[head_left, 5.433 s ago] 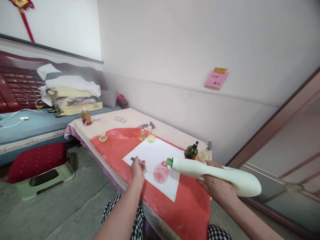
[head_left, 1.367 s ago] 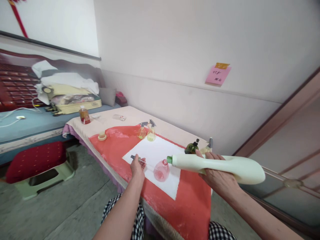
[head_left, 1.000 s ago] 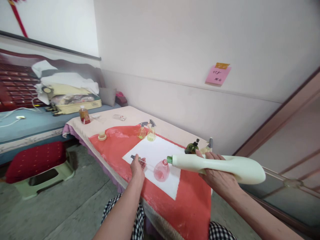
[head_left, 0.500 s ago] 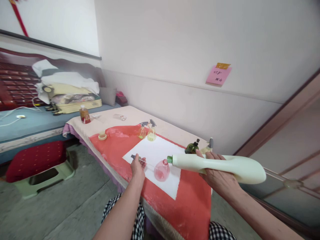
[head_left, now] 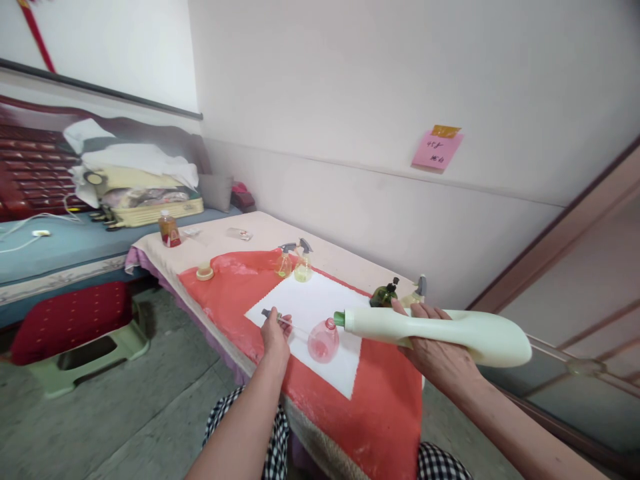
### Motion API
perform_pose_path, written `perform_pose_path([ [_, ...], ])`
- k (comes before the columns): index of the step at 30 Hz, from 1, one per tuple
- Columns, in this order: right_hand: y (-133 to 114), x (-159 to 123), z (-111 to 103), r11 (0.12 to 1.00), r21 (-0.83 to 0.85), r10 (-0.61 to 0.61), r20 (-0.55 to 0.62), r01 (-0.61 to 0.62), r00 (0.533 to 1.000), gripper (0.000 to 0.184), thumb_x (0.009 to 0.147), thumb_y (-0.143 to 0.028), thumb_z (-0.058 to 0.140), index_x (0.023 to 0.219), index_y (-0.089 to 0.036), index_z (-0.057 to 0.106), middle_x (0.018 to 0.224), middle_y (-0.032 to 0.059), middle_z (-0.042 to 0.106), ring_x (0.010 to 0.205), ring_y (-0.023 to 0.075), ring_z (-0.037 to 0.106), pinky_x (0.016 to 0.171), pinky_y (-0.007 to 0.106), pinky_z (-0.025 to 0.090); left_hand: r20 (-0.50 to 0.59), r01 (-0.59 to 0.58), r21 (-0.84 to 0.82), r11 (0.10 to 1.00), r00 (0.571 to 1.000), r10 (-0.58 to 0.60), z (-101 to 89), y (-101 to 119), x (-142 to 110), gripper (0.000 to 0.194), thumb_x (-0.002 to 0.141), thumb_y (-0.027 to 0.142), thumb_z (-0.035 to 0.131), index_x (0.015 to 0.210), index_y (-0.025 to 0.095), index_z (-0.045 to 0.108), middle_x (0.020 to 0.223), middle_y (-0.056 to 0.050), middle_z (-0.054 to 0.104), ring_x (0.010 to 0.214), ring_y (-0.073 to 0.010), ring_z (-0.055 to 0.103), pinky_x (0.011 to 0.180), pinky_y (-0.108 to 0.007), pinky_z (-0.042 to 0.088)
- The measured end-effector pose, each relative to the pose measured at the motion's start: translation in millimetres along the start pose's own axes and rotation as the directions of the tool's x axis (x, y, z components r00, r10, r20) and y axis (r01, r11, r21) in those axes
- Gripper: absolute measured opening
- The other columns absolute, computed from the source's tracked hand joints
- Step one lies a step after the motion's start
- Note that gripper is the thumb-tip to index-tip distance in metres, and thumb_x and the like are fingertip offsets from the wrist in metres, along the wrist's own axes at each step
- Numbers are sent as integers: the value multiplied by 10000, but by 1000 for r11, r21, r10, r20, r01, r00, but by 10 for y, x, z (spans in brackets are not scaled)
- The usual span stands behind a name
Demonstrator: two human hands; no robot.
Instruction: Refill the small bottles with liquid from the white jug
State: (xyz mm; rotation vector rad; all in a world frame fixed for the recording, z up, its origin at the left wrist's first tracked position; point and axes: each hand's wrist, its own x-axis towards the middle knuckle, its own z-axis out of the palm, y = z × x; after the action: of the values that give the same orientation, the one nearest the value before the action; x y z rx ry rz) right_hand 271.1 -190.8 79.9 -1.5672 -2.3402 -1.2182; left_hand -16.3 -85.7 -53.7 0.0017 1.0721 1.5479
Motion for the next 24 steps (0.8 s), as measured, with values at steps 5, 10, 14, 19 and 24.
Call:
perform_pose_path([
  [5, -2, 6, -11, 1000, -3, 0, -17, 0, 1000, 652, 869, -215, 542, 1478, -160, 314, 1118, 161, 559, 1071, 317, 512, 950, 481, 416, -1, -1, 4, 1000, 1000, 1, -1, -6, 9, 222, 870, 363, 605, 841, 149, 553, 723, -86, 674, 593, -133, 621, 519, -203, 446],
  [10, 9, 4, -4, 1000, -17, -9, -22, 8, 1000, 632, 873, -221, 539, 1467, -145, 337, 1141, 177, 549, 1097, 332, 501, 959, 487, 412, 0, 0, 2, 1000, 1000, 0, 1, -5, 14, 219, 875, 360, 599, 837, 151, 546, 711, -78, 669, 583, -129, 616, 514, -199, 443],
  [14, 11, -1, 0, 999, -30, -12, -25, 11, 1000, 662, 872, -225, 551, 1482, -151, 305, 1152, 178, 547, 1104, 336, 503, 968, 489, 408, 3, 0, -2, 1000, 1000, 0, 3, -3, 9, 220, 874, 359, 600, 834, 151, 545, 714, -79, 669, 585, -128, 616, 516, -199, 446],
  [19, 5, -16, 12, 999, -41, -6, -8, 5, 1000, 705, 875, -265, 578, 1498, -154, 265, 1189, 187, 534, 1136, 345, 491, 994, 486, 391, -6, 6, -2, 1000, 1000, -6, 6, -5, 11, 223, 869, 357, 608, 843, 144, 546, 716, -83, 666, 588, -132, 618, 510, -201, 445],
  [24, 10, -19, 25, 999, -35, 3, 4, -3, 1000, 694, 875, -276, 589, 1491, -166, 290, 1194, 185, 532, 1141, 342, 490, 1008, 483, 377, -10, 11, -1, 1000, 1000, -11, 8, -7, 18, 224, 866, 357, 613, 848, 144, 547, 722, -84, 666, 587, -131, 618, 508, -201, 444],
])
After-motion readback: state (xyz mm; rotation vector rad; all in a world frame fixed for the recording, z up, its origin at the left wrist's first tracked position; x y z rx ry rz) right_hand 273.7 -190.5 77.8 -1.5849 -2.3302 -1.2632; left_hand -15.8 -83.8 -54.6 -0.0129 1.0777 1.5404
